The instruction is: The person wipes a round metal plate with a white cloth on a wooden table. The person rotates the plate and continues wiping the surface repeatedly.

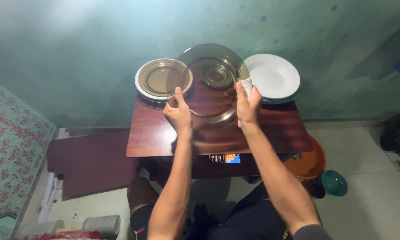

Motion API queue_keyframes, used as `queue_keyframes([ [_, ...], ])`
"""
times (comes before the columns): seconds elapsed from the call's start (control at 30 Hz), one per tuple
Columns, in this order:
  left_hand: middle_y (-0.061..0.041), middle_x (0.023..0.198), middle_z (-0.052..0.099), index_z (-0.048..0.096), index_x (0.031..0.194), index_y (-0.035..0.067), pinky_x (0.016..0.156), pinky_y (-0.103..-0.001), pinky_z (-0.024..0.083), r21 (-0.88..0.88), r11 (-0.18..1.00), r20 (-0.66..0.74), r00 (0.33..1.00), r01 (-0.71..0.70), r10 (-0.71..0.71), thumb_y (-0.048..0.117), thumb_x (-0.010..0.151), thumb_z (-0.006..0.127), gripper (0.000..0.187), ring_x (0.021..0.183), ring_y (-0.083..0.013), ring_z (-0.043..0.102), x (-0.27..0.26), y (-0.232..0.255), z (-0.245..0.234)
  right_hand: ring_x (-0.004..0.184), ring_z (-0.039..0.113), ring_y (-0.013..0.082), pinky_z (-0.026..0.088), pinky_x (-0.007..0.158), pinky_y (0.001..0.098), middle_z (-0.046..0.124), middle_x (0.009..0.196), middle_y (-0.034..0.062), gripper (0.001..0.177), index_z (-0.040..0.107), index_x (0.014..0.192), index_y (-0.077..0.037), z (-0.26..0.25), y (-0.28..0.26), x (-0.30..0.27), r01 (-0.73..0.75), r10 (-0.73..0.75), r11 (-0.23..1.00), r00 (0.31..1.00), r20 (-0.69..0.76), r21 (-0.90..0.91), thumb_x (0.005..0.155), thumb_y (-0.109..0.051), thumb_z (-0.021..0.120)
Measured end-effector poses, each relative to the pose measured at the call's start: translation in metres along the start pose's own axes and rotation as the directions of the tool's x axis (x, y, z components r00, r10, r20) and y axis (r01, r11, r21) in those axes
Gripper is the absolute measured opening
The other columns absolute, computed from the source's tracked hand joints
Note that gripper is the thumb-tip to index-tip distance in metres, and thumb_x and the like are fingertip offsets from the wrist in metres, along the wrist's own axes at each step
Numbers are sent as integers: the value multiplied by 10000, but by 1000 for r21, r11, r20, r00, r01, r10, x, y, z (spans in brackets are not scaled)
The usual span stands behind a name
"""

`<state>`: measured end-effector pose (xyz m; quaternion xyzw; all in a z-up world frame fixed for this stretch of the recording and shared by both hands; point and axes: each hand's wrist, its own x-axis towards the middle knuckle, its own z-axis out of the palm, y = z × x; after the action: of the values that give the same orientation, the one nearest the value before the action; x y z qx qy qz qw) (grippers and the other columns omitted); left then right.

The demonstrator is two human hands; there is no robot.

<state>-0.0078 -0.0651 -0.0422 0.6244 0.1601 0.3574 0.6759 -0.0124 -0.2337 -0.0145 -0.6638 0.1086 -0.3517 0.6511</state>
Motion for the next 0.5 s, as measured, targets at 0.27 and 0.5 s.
queue_keyframes([
  [0.27,-94,915,786,798,978,140,844,-376,563,51,959,688,706,-278,168,392,937,785,256,934,-280,751,55,29,-30,542,541,131,417,503,271,609,605,10,312,649,768,-141,-30,-65,13,240,-57,921,863,502,-307,961,-328,806],
  [0.5,-162,635,720,773,755,91,677,-375,557,56,894,885,436,-445,162,403,953,678,381,669,-347,741,45,84,-31,548,524,102,436,521,261,593,566,2,211,660,818,-97,-27,-72,50,417,-36,880,538,842,-229,948,-220,773],
])
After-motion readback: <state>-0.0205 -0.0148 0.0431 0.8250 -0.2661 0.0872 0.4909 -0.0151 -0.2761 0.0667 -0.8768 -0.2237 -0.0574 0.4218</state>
